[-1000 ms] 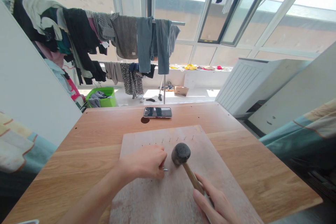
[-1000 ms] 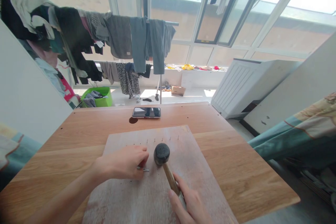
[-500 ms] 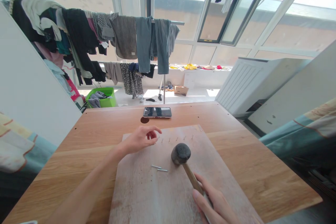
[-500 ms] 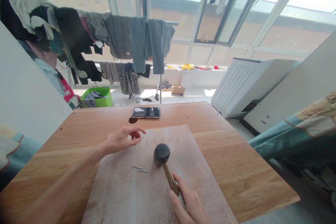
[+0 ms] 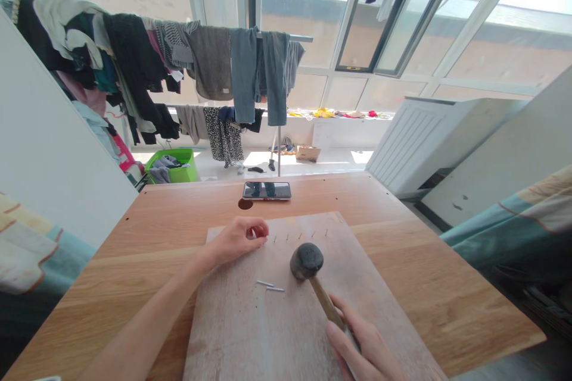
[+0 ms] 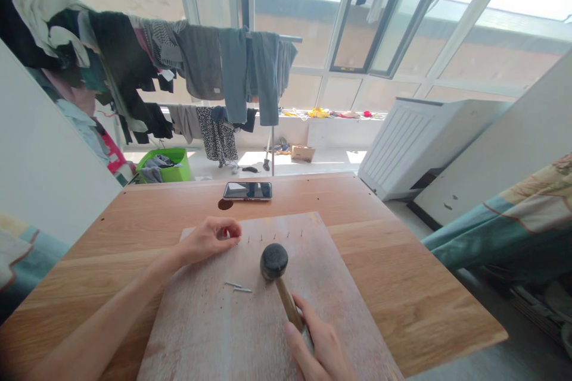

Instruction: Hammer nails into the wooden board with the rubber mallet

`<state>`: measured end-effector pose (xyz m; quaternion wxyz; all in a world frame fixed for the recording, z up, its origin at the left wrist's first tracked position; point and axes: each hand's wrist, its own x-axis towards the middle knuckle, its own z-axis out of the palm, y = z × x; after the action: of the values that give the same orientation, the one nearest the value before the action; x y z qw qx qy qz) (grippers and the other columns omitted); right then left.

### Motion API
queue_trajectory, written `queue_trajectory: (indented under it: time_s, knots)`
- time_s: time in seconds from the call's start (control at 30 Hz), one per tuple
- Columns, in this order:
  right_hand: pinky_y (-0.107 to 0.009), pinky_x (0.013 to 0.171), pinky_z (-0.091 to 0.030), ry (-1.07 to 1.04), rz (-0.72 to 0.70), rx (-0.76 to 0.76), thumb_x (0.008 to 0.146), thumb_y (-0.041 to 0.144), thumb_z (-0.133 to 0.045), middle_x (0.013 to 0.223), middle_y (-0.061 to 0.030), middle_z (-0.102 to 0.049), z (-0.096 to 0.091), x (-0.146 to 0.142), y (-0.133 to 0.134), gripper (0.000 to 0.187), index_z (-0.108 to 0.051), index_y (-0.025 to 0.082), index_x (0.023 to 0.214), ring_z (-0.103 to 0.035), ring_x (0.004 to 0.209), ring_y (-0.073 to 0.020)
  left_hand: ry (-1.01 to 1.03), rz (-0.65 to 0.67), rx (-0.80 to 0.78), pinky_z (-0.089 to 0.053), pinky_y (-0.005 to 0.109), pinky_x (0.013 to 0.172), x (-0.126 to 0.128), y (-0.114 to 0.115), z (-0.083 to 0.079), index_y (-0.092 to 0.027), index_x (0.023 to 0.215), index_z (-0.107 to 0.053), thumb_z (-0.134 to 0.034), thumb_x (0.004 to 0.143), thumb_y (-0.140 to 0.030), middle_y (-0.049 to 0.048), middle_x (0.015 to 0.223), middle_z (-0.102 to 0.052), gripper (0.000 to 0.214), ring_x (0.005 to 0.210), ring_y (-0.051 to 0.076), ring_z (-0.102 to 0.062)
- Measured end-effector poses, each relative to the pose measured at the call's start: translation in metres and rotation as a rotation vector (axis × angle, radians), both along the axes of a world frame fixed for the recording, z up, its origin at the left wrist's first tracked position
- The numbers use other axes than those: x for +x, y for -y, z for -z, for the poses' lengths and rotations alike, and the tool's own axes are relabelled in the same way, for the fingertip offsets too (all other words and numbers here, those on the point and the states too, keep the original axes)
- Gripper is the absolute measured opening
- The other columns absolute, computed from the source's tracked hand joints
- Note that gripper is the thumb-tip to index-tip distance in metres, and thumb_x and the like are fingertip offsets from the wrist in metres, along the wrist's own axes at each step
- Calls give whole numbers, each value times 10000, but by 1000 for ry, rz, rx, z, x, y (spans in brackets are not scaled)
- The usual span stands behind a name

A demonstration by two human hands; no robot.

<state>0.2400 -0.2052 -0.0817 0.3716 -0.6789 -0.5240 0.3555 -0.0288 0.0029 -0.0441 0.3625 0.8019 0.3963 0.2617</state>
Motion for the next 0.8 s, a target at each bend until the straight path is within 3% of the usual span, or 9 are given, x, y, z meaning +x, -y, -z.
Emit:
queue_trajectory:
  time_s: [0.1, 0.23, 0.37, 0.43, 0.5, 0.57, 0.63, 0.8]
  knots:
    - [-329, 932, -583, -31, 0, -31, 857, 663, -592, 1214, -112, -757, -2, -1, -2, 612, -704, 230, 1274, -699, 1118, -297, 5, 11, -2, -475, 229, 665, -1, 1, 3, -174, 851, -702, -625, 811, -201, -3, 797, -697, 91, 674, 113, -564]
    - [-304, 759, -622, -101, 53, -125, 878, 655, -557, 1227, -99, -745, 7, -3, 1, 621, -665, 247, 1333, -731, 989, -271, 22, -16, 15, -482, 228, 667, -3, 7, 7, -173, 857, -689, -641, 834, -230, -2, 803, -688, 78, 683, 114, -572]
    - [-288, 748, -624, -93, 82, -83, 840, 620, -621, 1278, -107, -719, 9, -3, -1, 594, -687, 243, 1294, -705, 1083, -295, 64, -67, 4, -507, 231, 682, -3, 13, 10, -183, 923, -681, -652, 833, -217, -4, 800, -709, 100, 688, 120, -615]
    - [-266, 665, -619, -103, 54, -70, 840, 616, -623, 1166, -107, -751, 1, -5, -7, 590, -686, 228, 1281, -732, 990, -279, 84, -67, -7, -525, 240, 706, -3, 14, 11, -190, 987, -674, -649, 830, -203, -3, 814, -727, 160, 704, 127, -643]
    - [-228, 471, -544, -140, -39, -118, 888, 606, -567, 799, -51, -741, -14, -11, -17, 596, -642, 201, 1318, -708, 639, -200, 104, -63, -10, -543, 254, 741, -3, 14, 13, -193, 1031, -662, -648, 830, -201, -3, 819, -737, 202, 729, 137, -669]
    - [-183, 331, -386, -198, -166, -180, 949, 579, -482, 490, 80, -501, -32, -21, -29, 604, -561, 158, 1376, -465, 339, -102, 119, -61, -11, -552, 264, 761, -3, 14, 15, -194, 1050, -654, -646, 830, -202, -6, 807, -738, 220, 738, 144, -683]
    - [-154, 300, -313, -245, -243, -179, 965, 550, -460, 512, 122, -408, -49, -31, -43, 596, -509, 135, 1388, -349, 299, -54, 123, -62, -11, -553, 265, 758, -3, 13, 15, -193, 1066, -649, -644, 825, -195, -9, 801, -738, 241, 735, 146, -687]
    - [-136, 299, -347, -236, -331, -134, 974, 475, -453, 667, 89, -472, -71, -52, -68, 482, -513, 168, 1341, -400, 326, -25, 118, -75, 25, -519, 229, 686, -1, 14, 13, -191, 1059, -654, -639, 799, -129, -22, 791, -735, 267, 689, 129, -661]
